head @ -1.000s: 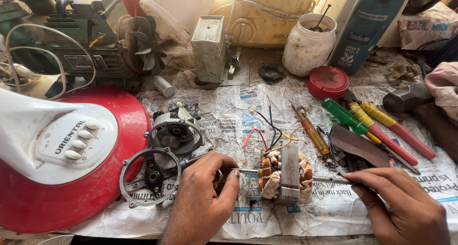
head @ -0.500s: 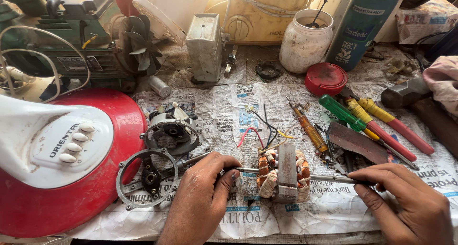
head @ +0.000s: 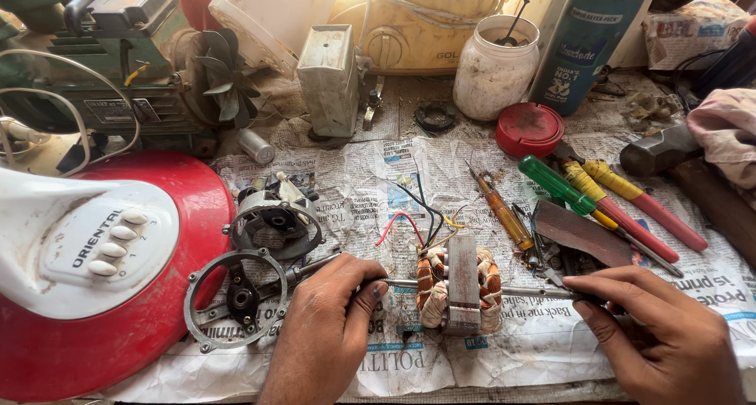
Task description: The person threads a long threaded rod through the wound stator of a disassembled fan motor, then holds the stator and works the rod and shaft into the central bore, twisting and pushing to seat the rotor shaft through the windings on a newspaper-covered workbench.
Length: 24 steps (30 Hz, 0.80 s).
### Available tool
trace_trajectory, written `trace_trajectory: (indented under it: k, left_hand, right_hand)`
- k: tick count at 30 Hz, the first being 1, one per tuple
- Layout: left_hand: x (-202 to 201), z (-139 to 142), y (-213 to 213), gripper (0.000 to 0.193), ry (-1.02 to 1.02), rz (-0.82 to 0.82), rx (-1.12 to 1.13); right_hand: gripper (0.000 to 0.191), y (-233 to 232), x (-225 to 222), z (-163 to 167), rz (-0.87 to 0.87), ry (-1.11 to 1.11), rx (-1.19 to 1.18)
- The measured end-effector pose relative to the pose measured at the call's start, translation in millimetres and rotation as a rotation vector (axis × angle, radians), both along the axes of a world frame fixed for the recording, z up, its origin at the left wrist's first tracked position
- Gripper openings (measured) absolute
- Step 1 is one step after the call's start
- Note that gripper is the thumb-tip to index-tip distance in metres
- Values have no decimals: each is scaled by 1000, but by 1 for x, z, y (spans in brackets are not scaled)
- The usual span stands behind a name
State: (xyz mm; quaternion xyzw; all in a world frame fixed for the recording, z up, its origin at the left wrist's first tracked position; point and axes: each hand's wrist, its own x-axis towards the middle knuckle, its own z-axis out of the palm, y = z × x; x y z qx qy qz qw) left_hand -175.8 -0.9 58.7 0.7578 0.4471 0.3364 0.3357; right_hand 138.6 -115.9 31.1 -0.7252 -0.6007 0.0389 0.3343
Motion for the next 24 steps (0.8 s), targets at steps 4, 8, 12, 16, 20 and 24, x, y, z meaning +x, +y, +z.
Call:
trace_trajectory:
  k: [4, 8, 12, 16, 20, 24]
  left_hand:
    - [-1, 1, 0, 9, -38, -5, -27]
    - [-4, 3, 1, 10, -36, 46, -51]
    - [-6, 3, 1, 12, -36, 30, -67]
    - [-6, 3, 0, 10, -69, 9, -67]
    - [-6, 3, 0, 16, -53, 29, -116]
    - [-6, 1, 1, 16, -50, 45, -117]
  right_hand:
    - [27, 3, 1, -3, -149, -64, -191]
    - [26, 4, 1, -5, 124, -61, 49]
    - [24, 4, -1, -5, 79, -60, 61]
    - [22, 4, -5, -2, 15, -69, 33]
    - [21, 4, -8, 1, -15, -72, 41]
    - [21, 5, -11, 2, -17, -87, 46]
